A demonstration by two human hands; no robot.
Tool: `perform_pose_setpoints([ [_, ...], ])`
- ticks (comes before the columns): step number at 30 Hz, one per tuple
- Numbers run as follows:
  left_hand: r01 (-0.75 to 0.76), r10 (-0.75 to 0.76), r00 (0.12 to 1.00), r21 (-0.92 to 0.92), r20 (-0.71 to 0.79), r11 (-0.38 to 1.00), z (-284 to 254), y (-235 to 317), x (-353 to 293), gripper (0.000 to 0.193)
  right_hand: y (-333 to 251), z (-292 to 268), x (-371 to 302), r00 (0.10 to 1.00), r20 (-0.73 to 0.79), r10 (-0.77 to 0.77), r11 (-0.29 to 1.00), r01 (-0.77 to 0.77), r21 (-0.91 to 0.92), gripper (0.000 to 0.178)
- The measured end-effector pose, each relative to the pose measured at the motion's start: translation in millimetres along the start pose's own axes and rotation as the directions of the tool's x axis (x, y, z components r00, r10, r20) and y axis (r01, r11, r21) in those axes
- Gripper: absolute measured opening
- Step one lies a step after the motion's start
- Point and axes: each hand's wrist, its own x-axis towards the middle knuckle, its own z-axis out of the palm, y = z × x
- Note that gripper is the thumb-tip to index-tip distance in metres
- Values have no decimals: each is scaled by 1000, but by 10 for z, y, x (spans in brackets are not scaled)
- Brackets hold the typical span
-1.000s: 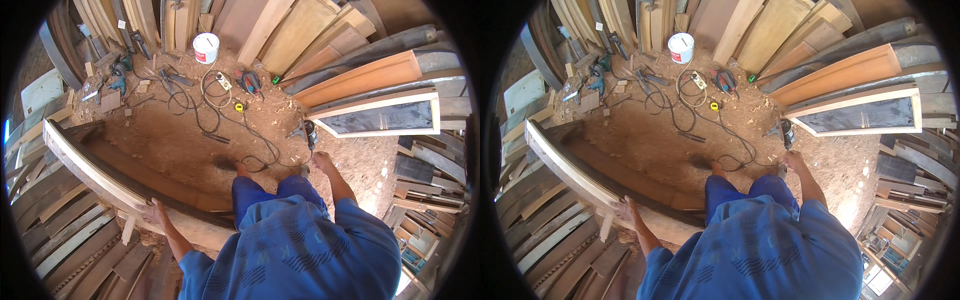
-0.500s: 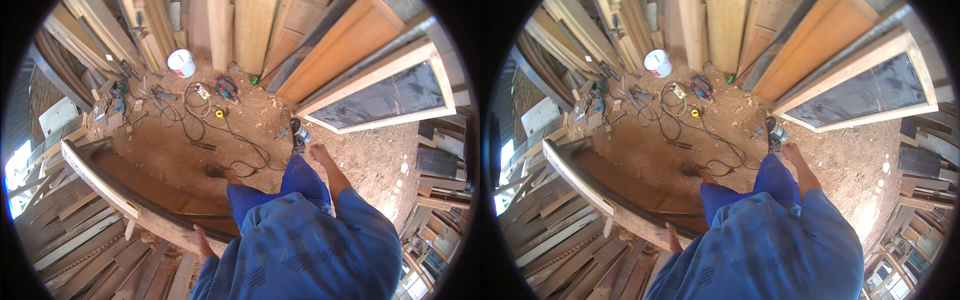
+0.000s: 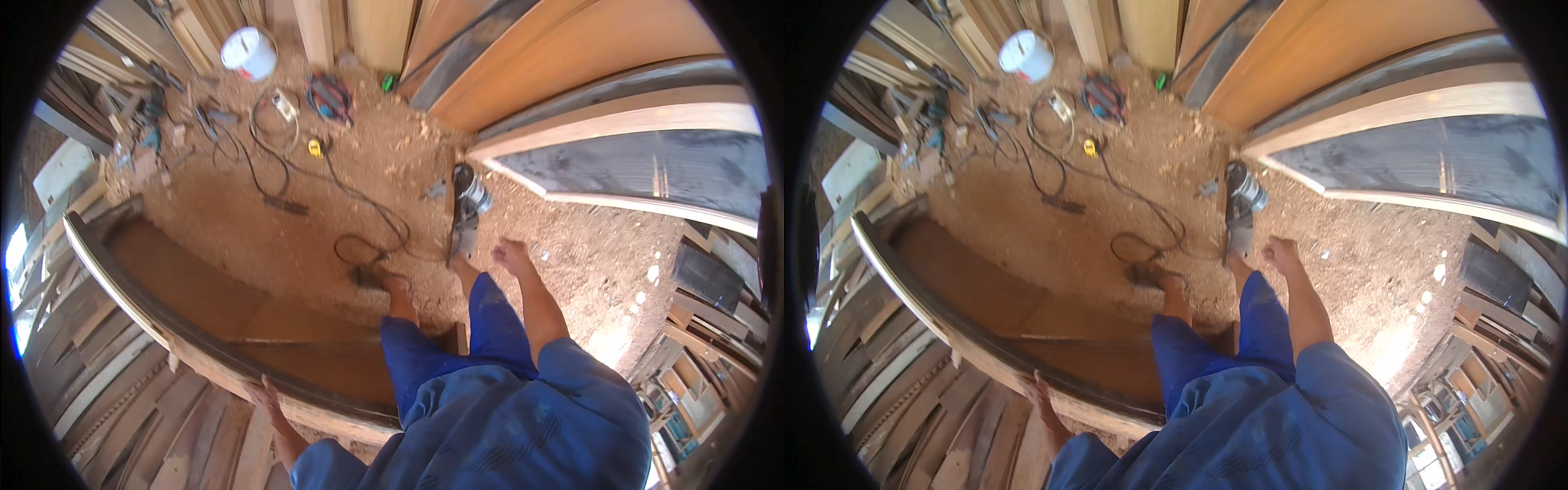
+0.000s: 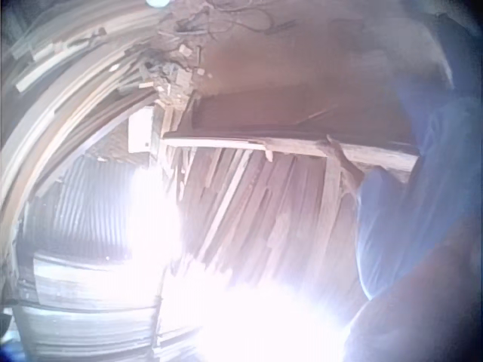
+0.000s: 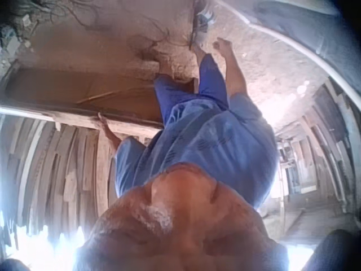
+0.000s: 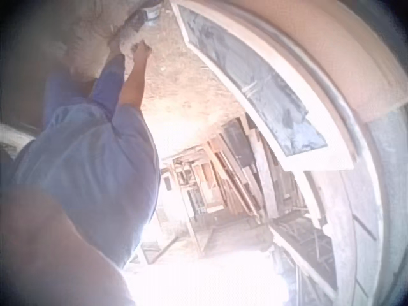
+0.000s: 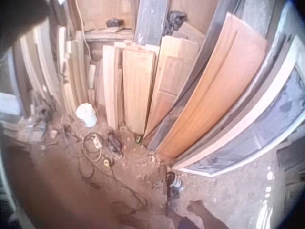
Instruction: The person measures a wooden frame with a tape measure, marks a piece of wood with a pencil, and uses pincers to pull nails from a wooden joint.
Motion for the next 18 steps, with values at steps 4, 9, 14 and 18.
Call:
perform_pose_setpoints([
  [4, -12, 18, 907, 17, -421, 1000, 57, 170, -128, 93, 172, 449, 620, 943, -136, 305, 881, -226, 416, 41],
  [9, -59, -27, 932, -225, -360, 973, -156, 774, -415, 89, 560, 762, 1431, 943, 21, 332, 757, -280, 591, 42],
  [14, -153, 24, 938, -351, -346, 924, -205, 904, -558, 91, 680, 959, 2019, 963, 17, 270, 636, -192, 747, 33],
  [18, -166, 4, 939, -442, -343, 881, -142, 833, -427, 93, 817, 754, 2379, 979, -73, 190, 476, -27, 879, 28],
])
